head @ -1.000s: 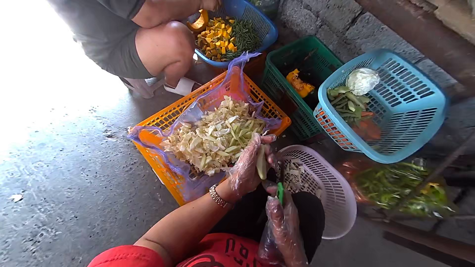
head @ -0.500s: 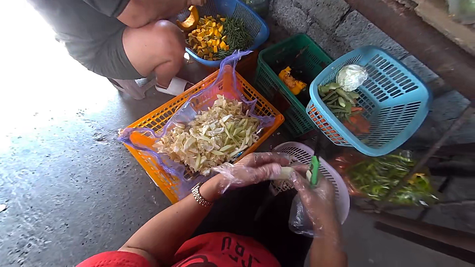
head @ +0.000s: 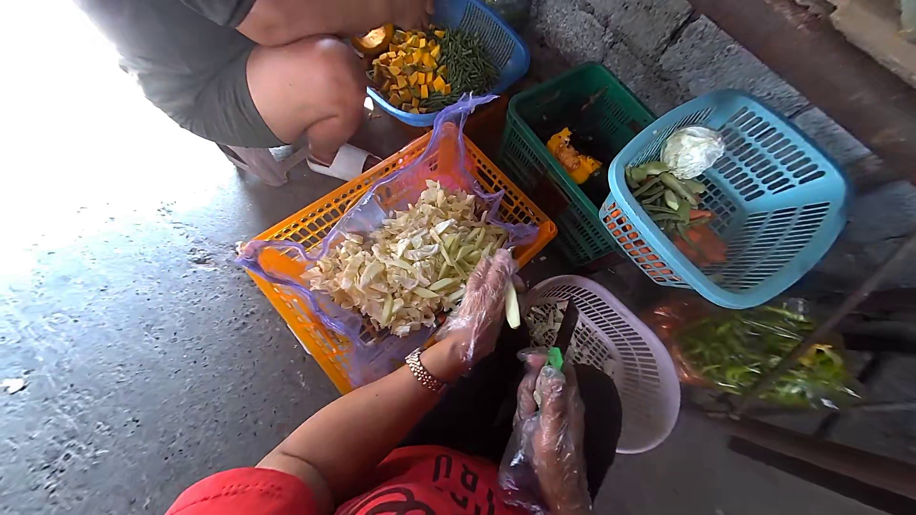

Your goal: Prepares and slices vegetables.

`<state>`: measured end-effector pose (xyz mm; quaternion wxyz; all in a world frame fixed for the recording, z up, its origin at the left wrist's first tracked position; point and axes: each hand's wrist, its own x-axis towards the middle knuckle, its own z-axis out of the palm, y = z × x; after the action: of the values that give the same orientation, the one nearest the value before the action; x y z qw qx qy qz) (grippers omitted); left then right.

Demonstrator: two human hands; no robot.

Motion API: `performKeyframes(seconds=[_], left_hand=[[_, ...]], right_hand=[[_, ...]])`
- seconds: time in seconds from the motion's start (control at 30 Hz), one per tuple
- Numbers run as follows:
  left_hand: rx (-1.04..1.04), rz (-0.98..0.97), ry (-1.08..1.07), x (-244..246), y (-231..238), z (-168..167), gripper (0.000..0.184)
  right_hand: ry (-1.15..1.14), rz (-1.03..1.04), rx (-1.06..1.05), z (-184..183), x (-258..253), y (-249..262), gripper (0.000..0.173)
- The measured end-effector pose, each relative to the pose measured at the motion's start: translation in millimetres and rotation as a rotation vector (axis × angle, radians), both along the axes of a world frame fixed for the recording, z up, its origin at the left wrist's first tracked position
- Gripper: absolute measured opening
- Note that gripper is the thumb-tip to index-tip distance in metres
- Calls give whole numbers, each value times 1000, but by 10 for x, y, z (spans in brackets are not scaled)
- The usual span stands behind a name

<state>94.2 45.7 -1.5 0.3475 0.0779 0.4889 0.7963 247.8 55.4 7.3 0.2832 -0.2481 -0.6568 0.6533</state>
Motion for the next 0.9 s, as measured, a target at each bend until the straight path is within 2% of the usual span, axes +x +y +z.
performKeyframes(seconds=[0.1,0.23,0.43,0.9], left_hand=[[-91,144,-10,71,75,17,35],[-77,124,-115,96,88,75,38],[-45,137,-222,108,88,75,33],[-26,109,-331,137,67,102,41]], right_hand=[[-37,44,52,-8,-33,-85,60],[-132,44,158,-68,-55,-114,53],[-163,7,177,-127,-39,-126,45],[-207,0,179,-118,-24,-140,45]])
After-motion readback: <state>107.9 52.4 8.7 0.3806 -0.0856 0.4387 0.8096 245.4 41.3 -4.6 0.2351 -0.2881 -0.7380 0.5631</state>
